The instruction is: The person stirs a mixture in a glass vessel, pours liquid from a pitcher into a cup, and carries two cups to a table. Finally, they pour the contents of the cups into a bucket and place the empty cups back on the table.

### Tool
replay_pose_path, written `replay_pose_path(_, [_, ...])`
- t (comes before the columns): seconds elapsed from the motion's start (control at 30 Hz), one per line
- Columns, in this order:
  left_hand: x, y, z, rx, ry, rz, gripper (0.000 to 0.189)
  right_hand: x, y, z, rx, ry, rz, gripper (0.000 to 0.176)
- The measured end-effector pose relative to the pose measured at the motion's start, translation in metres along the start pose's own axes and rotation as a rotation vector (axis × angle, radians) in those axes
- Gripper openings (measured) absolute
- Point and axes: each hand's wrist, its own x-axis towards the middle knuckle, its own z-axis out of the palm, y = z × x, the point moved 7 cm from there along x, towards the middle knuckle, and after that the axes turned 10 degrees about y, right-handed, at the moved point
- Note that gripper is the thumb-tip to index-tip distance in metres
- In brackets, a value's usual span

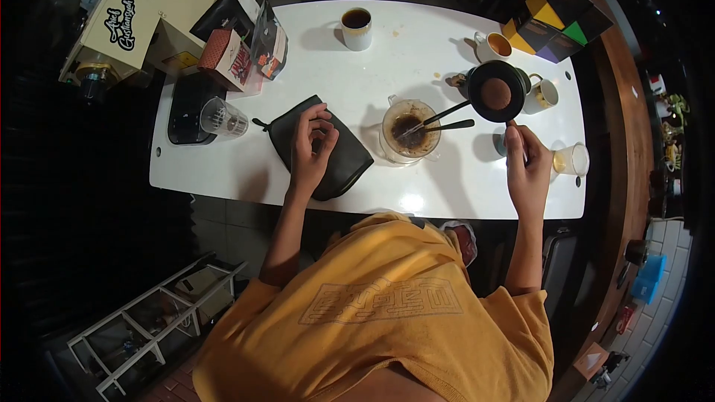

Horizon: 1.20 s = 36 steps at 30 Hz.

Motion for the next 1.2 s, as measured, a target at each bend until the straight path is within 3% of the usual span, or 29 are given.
replay_pose_path(0.47, [0.001, -0.004, 0.011, -0.021, -0.043, 0.003, 0.046, -0.003, 0.007, -0.028, -0.048, 0.001, 0.035, 0.035])
replay_pose_path(1.2, [-0.007, -0.008, 0.000, -0.038, 0.006, -0.019, 0.046, 0.032, 0.007, 0.003, -0.039, 0.085, -0.119, 0.033])
